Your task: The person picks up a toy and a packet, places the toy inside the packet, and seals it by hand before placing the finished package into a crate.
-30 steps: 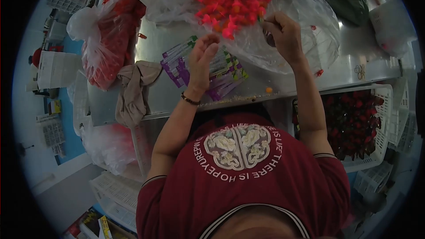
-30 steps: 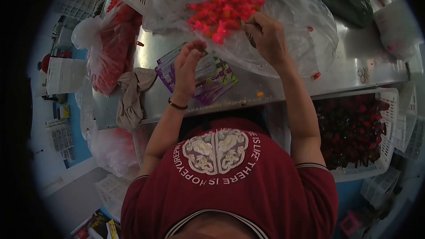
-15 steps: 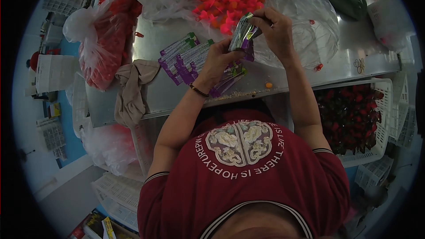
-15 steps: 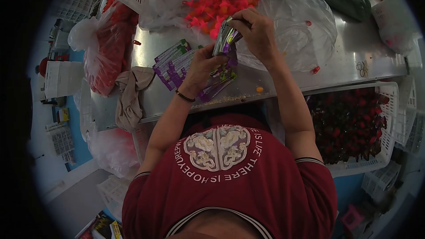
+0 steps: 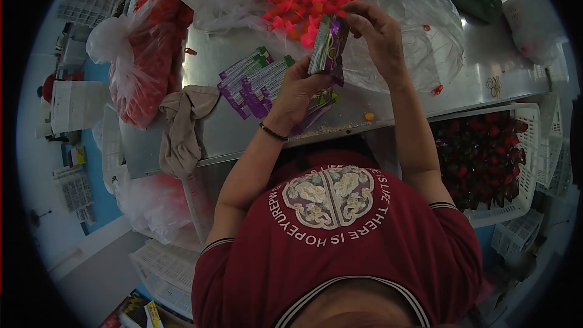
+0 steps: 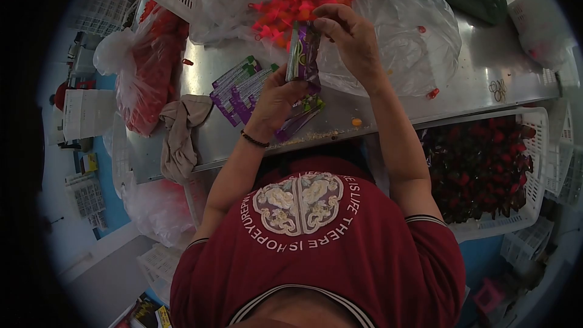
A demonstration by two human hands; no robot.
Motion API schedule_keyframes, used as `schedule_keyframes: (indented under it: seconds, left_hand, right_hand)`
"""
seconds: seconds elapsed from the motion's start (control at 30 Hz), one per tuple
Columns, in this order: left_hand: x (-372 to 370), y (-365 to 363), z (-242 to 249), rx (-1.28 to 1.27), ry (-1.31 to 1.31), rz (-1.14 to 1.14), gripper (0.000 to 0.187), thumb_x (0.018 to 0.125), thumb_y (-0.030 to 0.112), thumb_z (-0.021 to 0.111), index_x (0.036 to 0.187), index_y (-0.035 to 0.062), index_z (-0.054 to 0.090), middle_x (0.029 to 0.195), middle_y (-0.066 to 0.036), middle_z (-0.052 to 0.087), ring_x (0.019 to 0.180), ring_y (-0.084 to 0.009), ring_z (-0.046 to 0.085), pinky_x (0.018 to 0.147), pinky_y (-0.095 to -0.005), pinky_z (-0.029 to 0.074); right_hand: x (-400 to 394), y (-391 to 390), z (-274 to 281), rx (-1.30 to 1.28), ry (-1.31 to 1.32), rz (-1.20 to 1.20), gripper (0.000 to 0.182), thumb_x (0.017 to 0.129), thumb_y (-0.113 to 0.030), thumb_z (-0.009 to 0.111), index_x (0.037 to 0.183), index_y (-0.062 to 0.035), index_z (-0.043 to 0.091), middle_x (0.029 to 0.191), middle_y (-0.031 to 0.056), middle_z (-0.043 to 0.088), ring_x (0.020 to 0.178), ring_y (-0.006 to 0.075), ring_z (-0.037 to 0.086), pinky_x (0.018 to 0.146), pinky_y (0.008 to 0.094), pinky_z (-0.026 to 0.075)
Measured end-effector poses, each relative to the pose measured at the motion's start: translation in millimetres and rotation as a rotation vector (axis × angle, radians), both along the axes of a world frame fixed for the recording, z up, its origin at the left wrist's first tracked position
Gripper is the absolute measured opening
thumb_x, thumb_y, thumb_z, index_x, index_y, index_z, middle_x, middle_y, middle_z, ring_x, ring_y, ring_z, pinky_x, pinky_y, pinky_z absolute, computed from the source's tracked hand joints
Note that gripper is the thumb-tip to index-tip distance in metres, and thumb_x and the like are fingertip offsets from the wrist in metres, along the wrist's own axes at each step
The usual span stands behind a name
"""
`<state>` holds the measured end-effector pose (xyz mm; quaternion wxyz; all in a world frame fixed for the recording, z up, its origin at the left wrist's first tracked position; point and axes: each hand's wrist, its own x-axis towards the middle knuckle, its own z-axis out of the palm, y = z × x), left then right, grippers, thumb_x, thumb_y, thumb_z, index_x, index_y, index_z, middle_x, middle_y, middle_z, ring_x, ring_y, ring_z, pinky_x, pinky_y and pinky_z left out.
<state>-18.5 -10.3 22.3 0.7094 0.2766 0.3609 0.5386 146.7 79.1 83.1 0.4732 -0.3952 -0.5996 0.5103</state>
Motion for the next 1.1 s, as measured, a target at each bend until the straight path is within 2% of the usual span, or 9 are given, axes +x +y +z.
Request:
schedule_keyframes:
  seconds: [0.13, 0.23, 0.33, 0.4, 0.5, 0.73, 0.8, 0.93, 1.1]
  left_hand:
    - [0.6, -2.0, 0.3, -0.008, -0.063, 0.011, 0.038, 0.079, -0.010, 0.061, 0.115, 0.0019, 0.059, 0.103, -0.003, 0.065, 0.091, -0.0118, 0.062, 0.083, -0.0274, 0.051]
    - [0.0, -4.0, 2.8, 0.020, 0.026, -0.015, 0.039, 0.078, -0.010, 0.062, 0.114, 0.0022, 0.059, 0.103, -0.003, 0.065, 0.092, -0.0122, 0.062, 0.084, -0.0277, 0.050]
    - [-3.2, -3.9, 1.0, -0.001, 0.055, -0.087, 0.039, 0.076, -0.010, 0.063, 0.113, 0.0022, 0.060, 0.102, -0.003, 0.065, 0.093, -0.0125, 0.062, 0.085, -0.0273, 0.050]
    - [-6.0, -4.0, -2.3, 0.022, 0.060, -0.157, 0.040, 0.075, -0.011, 0.063, 0.113, 0.0021, 0.060, 0.102, -0.003, 0.064, 0.092, -0.0126, 0.062, 0.085, -0.0274, 0.050]
    - [-6.8, -5.6, -1.3, -0.005, 0.101, -0.157, 0.039, 0.074, -0.010, 0.064, 0.112, 0.0017, 0.060, 0.101, -0.003, 0.065, 0.093, -0.0128, 0.062, 0.086, -0.0279, 0.050]
    - [-9.2, -9.3, 2.7, 0.023, 0.084, -0.229, 0.045, 0.076, 0.000, 0.069, 0.120, 0.0007, 0.055, 0.106, -0.004, 0.063, 0.095, -0.0137, 0.061, 0.087, -0.0294, 0.049]
    - [-9.1, -6.2, 2.0, 0.121, -0.100, -0.236, 0.051, 0.078, 0.008, 0.073, 0.123, 0.0000, 0.052, 0.108, -0.004, 0.062, 0.097, -0.0141, 0.060, 0.088, -0.0299, 0.049]
    - [-11.0, -1.1, -8.5, 0.101, -0.077, -0.268, 0.048, 0.079, 0.012, 0.073, 0.121, -0.0005, 0.053, 0.108, -0.006, 0.062, 0.098, -0.0147, 0.060, 0.089, -0.0302, 0.049]
    - [-3.7, -2.7, -4.7, 0.022, -0.172, -0.173, 0.034, 0.083, 0.008, 0.069, 0.114, -0.0011, 0.058, 0.104, -0.006, 0.064, 0.094, -0.0145, 0.062, 0.088, -0.0308, 0.050]
  right_hand:
    - [5.5, -12.0, -7.7, 0.048, 0.098, 0.036, 0.028, 0.086, -0.005, 0.064, 0.114, -0.0015, 0.062, 0.096, 0.0005, 0.061, 0.085, 0.0079, 0.057, 0.078, 0.0230, 0.048]
    - [11.7, -7.4, -17.7, 0.137, -0.037, 0.136, 0.032, 0.084, -0.007, 0.068, 0.115, -0.0028, 0.062, 0.102, 0.0012, 0.059, 0.088, 0.0084, 0.057, 0.080, 0.0240, 0.049]
    - [11.7, -5.2, -13.0, 0.088, -0.043, 0.183, 0.035, 0.079, -0.009, 0.073, 0.113, -0.0043, 0.063, 0.103, 0.0003, 0.058, 0.090, 0.0096, 0.057, 0.079, 0.0253, 0.049]
    - [12.1, -5.6, 0.8, 0.317, -0.263, 0.196, 0.032, 0.075, -0.007, 0.073, 0.106, -0.0054, 0.066, 0.105, 0.0007, 0.059, 0.091, 0.0110, 0.058, 0.078, 0.0261, 0.049]
    - [13.8, -0.3, 6.6, 0.407, -0.372, 0.287, 0.027, 0.072, -0.006, 0.073, 0.098, -0.0051, 0.068, 0.108, 0.0021, 0.060, 0.090, 0.0119, 0.058, 0.077, 0.0267, 0.049]
    - [15.3, 11.3, 6.2, 0.339, -0.414, 0.530, 0.014, 0.076, -0.002, 0.068, 0.089, -0.0012, 0.065, 0.112, 0.0050, 0.059, 0.092, 0.0142, 0.059, 0.080, 0.0280, 0.053]
    - [15.8, 12.8, 5.7, 0.183, -0.321, 0.632, 0.007, 0.079, 0.000, 0.065, 0.086, 0.0008, 0.063, 0.114, 0.0057, 0.058, 0.094, 0.0149, 0.060, 0.082, 0.0294, 0.054]
    - [15.3, 11.3, 14.2, 0.065, -0.327, 0.647, 0.004, 0.081, 0.000, 0.063, 0.085, 0.0016, 0.063, 0.117, 0.0066, 0.057, 0.099, 0.0150, 0.059, 0.083, 0.0304, 0.054]
    - [21.2, 14.2, 12.8, 0.220, -0.254, 0.548, 0.004, 0.082, -0.002, 0.062, 0.084, 0.0024, 0.063, 0.121, 0.0069, 0.056, 0.107, 0.0172, 0.057, 0.088, 0.0307, 0.052]
